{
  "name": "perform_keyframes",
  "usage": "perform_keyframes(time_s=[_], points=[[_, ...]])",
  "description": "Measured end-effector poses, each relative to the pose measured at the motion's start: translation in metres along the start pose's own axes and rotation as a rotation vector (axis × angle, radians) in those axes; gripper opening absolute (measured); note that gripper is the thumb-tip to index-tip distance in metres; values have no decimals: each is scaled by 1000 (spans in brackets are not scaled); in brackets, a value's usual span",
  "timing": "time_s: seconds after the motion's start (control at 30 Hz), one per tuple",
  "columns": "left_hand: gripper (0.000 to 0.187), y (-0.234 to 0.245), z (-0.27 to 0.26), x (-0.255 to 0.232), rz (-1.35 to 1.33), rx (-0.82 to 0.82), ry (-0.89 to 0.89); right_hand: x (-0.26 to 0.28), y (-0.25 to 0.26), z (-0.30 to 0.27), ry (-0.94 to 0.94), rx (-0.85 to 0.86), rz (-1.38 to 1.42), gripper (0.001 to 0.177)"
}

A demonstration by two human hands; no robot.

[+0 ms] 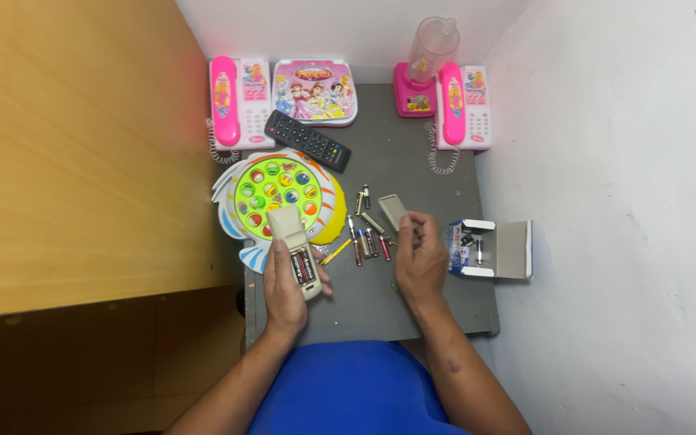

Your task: Repairing or modifying electronic toy components by inspecting batteries and circuits.

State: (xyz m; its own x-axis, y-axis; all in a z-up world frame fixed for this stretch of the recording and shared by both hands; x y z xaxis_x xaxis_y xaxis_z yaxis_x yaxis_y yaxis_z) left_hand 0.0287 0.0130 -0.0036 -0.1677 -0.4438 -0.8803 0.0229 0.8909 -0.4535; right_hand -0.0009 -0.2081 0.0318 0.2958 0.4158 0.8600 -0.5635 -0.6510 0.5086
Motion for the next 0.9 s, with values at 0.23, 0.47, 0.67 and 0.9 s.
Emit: perform_keyframes(time_s=[0.23, 0.47, 0.67, 0.9], points=[[76, -3, 2, -6, 18, 46, 40, -28, -7, 19, 136, 61, -492, 19], [81, -21, 11, -16, 32, 132, -7, -12, -13, 0, 27, 144, 98, 24], [83, -30, 21, -5, 55, 180, -55, 11, -40, -31, -277, 520, 575, 13], [75, -36, 29, -7, -112, 98, 67, 11, -44, -35, -310, 569, 615, 12]])
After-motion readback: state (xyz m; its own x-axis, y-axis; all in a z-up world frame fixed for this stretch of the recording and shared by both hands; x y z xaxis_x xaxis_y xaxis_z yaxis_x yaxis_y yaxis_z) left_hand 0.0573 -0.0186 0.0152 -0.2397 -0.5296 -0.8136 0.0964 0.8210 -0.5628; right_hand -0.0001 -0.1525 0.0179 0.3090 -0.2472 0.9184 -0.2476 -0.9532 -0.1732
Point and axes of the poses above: each hand's wrist, its own z-axis towards the middle knuckle, its own y-axis out of the back of the hand, x = y × z, the point moved 5 cm from there along z, towards the middle knuckle, and after that the axes turned 6 degrees about -y, right-handed, at the moved point
